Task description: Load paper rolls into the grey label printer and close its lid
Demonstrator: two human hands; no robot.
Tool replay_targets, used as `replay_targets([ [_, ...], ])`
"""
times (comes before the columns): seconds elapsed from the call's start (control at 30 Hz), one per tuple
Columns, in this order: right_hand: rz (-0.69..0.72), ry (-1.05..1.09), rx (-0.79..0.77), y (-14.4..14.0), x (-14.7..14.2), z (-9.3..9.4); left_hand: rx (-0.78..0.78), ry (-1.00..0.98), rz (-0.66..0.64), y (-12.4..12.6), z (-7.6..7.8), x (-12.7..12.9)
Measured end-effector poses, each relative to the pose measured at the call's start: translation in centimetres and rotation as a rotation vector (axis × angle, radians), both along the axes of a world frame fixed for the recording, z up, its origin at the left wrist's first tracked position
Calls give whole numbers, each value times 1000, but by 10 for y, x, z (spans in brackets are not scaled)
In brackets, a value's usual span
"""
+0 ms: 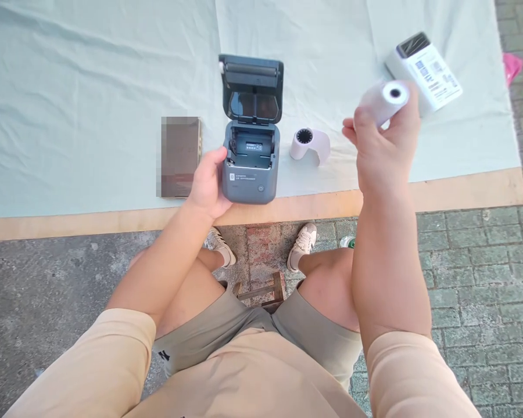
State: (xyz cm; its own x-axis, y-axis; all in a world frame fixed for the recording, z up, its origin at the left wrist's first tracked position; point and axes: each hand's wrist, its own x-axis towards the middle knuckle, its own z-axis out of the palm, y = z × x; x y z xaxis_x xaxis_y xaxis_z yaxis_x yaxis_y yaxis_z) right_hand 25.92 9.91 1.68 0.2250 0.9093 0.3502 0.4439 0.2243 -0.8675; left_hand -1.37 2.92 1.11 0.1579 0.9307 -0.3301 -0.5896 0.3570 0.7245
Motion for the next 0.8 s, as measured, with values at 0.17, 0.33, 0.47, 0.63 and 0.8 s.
replay_targets([
  [0.17, -61, -372, -19, -1, 26, -37, 10, 11, 0, 2, -1, 1],
  [0.33, 52, -336, 143, -21, 22, -26, 7, 26, 14, 2, -1, 1],
  [0.47, -52, -611, 291, -43, -13, 8, -14, 46, 23, 3, 0, 1],
  [0.63, 7, -699, -86, -45, -63, 18, 4, 84, 57, 1, 3, 2],
  [0.8, -52, -561, 18, -34, -68, 21, 25, 113, 67, -1, 1, 2],
])
